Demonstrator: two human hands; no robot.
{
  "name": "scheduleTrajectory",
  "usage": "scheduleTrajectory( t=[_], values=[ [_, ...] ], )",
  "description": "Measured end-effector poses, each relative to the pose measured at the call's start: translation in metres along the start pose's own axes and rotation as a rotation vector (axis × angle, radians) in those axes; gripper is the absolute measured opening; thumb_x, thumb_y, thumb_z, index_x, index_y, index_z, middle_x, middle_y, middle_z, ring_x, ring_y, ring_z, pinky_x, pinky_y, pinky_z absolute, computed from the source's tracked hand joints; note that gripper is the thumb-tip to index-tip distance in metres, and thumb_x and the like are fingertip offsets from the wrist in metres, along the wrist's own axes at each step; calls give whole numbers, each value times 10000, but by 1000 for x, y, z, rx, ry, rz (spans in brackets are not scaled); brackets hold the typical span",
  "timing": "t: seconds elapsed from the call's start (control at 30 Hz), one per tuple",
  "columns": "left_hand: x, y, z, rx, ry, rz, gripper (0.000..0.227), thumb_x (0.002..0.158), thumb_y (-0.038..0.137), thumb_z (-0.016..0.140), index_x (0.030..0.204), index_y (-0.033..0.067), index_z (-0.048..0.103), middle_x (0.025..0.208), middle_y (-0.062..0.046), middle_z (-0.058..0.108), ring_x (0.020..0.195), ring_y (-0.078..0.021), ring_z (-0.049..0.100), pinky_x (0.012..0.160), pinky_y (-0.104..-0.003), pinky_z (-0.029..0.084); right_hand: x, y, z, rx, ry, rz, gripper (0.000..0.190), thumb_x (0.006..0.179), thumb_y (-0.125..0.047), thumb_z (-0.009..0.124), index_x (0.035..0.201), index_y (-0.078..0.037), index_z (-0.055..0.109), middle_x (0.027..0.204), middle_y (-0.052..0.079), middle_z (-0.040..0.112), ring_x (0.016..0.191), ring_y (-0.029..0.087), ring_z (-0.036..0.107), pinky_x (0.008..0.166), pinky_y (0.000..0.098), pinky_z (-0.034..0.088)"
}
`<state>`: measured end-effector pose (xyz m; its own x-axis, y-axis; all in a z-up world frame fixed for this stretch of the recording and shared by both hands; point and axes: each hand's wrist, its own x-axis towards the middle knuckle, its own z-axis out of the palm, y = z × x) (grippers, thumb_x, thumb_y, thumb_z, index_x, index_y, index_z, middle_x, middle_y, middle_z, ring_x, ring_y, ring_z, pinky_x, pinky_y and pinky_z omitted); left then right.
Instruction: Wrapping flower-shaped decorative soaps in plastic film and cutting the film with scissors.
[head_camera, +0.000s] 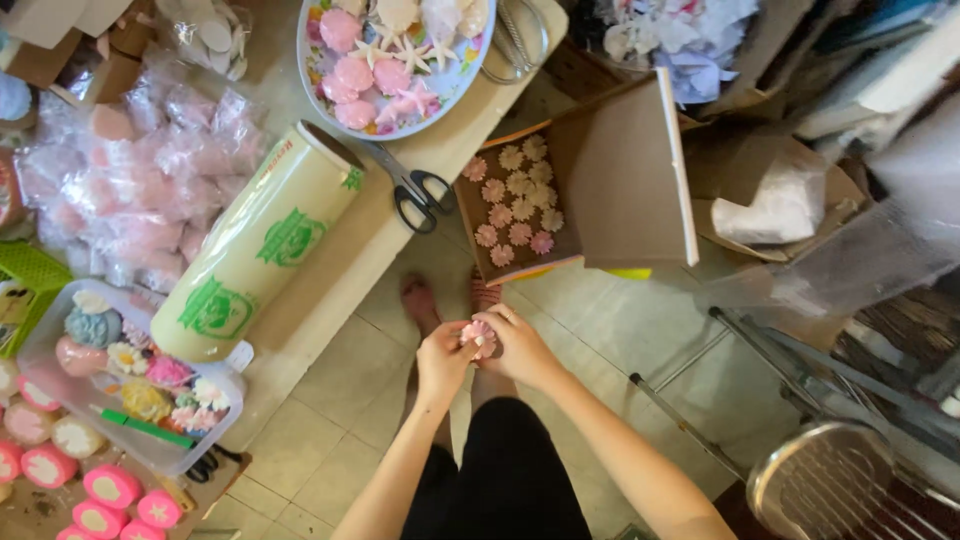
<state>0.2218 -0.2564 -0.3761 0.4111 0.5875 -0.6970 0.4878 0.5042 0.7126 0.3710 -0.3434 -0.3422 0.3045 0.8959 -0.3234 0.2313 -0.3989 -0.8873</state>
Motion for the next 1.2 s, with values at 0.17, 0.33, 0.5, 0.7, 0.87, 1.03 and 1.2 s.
scheduleTrajectory(
  t=[0.17, 0.33, 0.5, 0.7, 0.87, 1.03, 1.2],
  values=[
    [111, -71, 15, -78, 25, -131, 386, 870, -17, 682, 1254, -52, 659, 897, -149, 782, 719, -149, 707, 610, -294, 561, 78, 61, -5, -85, -18, -79, 654, 646, -129, 889, 1241, -40, 632, 1251, 127, 594, 1104, 328, 643, 910, 401, 548],
    [164, -79, 21, -1, 84, -207, 508, 915, 87, 716, 1383, -2, 541, 1071, -148, 781, 917, -177, 706, 801, -297, 541, 128, 272, 45, 75, -78, 128, 545, 683, -162, 877, 1180, -52, 681, 1146, 117, 663, 1037, 277, 658, 892, 353, 557],
    [150, -156, 12, -225, -7, -163, 461, 946, 127, 685, 1372, -7, 570, 1353, -117, 666, 1248, -155, 634, 1052, -286, 491, 179, 381, 70, -130, 216, 477, 692, 676, -303, 938, 1161, -16, 536, 1100, 99, 784, 1038, 225, 770, 966, 336, 580],
    [68, -86, -43, 217, 156, -319, 431, 894, 146, 688, 1317, 70, 649, 1264, -159, 755, 1160, -232, 760, 949, -308, 592, 195, 442, 101, -735, 291, 761, 645, 919, -470, 844, 1340, -101, 525, 1245, 226, 649, 1086, 402, 674, 892, 523, 524],
    [35, -35, -55, 734, 166, 590, 775, 813, 343, 793, 1456, 57, 467, 1574, -331, 271, 1370, -505, 401, 1031, -532, 422, 204, 382, 77, -624, 133, 855, 967, 617, -389, 947, 1398, -87, 465, 1313, 205, 615, 1112, 395, 664, 886, 487, 574],
    [-16, 74, -36, 600, 343, 1050, 786, 875, 491, 724, 1523, 140, 451, 1646, -292, 178, 1460, -472, 284, 1134, -609, 257, 178, 409, 61, -657, -77, 696, 870, 533, -520, 1001, 1151, -22, 646, 1170, 198, 708, 1092, 345, 699, 955, 412, 570],
    [-59, 153, -67, -138, 487, 575, 1244, 617, 133, 808, 1646, 53, 115, 1704, -221, 121, 1557, -370, 112, 1191, -473, 151, 162, 310, 30, -498, 445, 526, 347, 732, -249, 827, 1006, -49, 753, 976, 144, 774, 976, 340, 724, 870, 435, 567]
  ],
)
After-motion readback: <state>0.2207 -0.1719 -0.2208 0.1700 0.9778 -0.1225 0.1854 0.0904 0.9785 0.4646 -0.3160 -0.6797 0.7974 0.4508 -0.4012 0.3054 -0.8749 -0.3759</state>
